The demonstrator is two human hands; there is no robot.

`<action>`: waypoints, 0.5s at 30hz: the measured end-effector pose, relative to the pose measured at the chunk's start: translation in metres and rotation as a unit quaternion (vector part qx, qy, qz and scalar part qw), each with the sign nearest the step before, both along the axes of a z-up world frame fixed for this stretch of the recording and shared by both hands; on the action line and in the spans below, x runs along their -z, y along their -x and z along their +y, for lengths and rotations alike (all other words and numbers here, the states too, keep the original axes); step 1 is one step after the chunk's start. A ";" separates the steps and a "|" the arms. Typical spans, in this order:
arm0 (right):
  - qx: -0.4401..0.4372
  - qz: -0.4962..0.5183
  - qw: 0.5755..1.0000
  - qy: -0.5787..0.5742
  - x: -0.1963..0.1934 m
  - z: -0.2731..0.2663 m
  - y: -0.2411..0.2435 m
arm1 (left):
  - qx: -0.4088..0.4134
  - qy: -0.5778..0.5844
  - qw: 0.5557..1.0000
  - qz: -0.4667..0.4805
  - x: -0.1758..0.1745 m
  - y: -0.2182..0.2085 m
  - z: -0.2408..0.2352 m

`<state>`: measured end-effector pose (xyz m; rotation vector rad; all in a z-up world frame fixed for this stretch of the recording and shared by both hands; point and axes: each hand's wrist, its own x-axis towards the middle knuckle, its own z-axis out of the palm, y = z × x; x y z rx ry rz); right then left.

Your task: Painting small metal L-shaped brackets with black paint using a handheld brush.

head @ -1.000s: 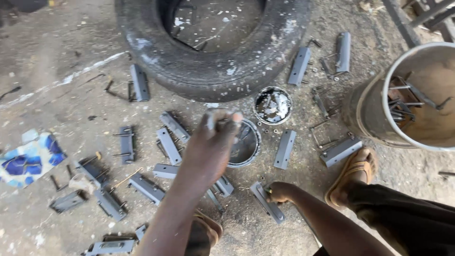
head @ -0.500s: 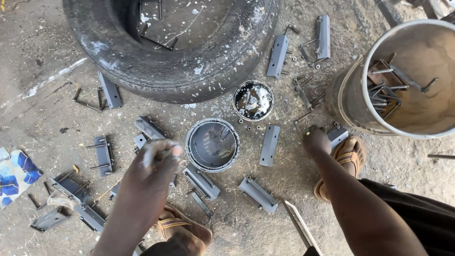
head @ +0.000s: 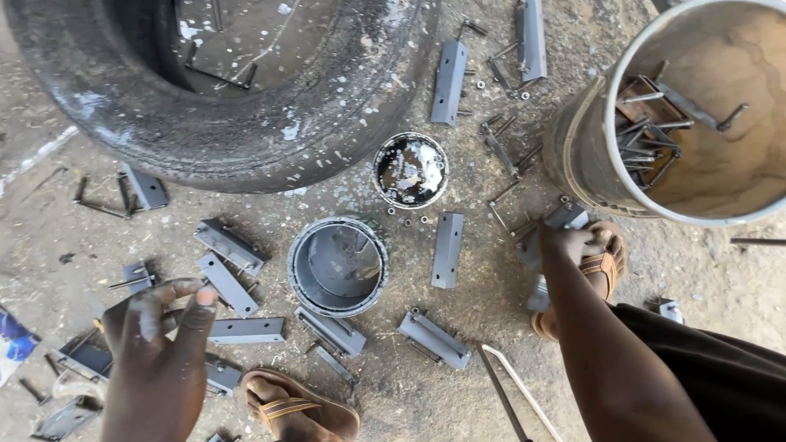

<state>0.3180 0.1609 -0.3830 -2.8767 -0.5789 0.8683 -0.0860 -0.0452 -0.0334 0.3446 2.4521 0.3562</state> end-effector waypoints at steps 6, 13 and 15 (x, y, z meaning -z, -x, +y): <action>-0.022 0.009 0.994 0.104 -0.009 0.005 -0.005 | 0.055 -0.117 0.991 0.037 0.014 -0.009 0.001; -0.033 0.016 0.998 0.055 -0.003 -0.015 0.009 | 0.126 -0.210 0.969 0.034 0.015 -0.024 0.012; -0.089 0.016 0.990 0.112 0.045 -0.005 -0.026 | 0.090 -0.140 0.986 -0.009 -0.003 -0.035 0.036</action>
